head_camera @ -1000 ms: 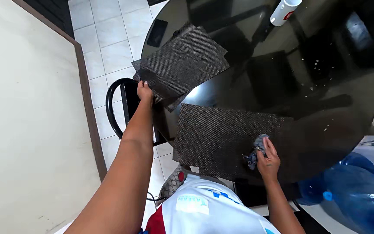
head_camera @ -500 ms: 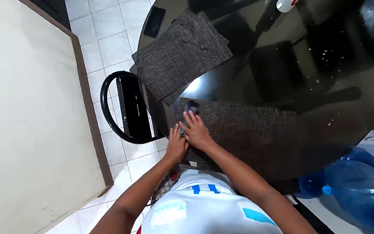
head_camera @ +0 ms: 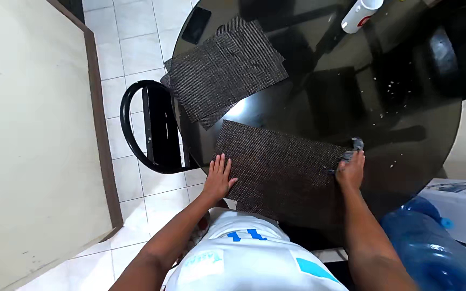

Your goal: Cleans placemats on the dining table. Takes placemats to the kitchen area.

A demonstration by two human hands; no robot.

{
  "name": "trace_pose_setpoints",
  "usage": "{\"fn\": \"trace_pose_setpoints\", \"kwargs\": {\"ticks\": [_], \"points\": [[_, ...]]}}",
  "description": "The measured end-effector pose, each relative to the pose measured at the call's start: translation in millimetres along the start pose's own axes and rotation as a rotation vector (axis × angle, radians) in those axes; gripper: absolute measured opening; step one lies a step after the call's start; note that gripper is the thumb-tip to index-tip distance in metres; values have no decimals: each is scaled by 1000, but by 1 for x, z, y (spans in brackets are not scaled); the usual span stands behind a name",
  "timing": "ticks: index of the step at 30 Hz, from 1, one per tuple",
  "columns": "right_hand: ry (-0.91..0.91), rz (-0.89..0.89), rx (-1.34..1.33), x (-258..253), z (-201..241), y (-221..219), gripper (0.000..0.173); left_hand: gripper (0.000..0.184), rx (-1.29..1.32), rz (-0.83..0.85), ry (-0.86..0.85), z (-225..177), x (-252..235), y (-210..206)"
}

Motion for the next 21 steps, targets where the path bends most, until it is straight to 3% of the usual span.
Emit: {"fn": "trace_pose_setpoints", "kwargs": {"ticks": [2,5,7,9,11,13,16,21], "points": [[-19,-93,-108,2,22,17,56,73,57,37,-48,-18,-1,2],[154,-102,-238,7,132,21,60,60,145,108,-201,-70,-1,-7],[437,85,-237,31,226,-6,64,60,181,133,-295,-100,4,-22],[855,366,-176,74,309,-53,61,59,125,166,-316,-116,16,-36],[1222,653,-53,114,354,-102,59,58,91,334,-225,-116,24,-40],[1373,668,-30,113,371,-116,56,58,79,272,-254,-115,21,-40],[1346,473,-45,63,377,-121,57,62,40,31,-401,-118,18,-43],[946,387,28,-46,376,-122,60,67,45,67,-440,-120,17,-50]]}}
Point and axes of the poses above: each hand's wrist, its own x-axis away from the middle knuckle, its own y-axis out of the back of the hand, z = x × y, the point moved 7 cm from there along -x, towards the middle knuckle, and after that the axes turned 7 degrees about y, right-handed, at the moved point
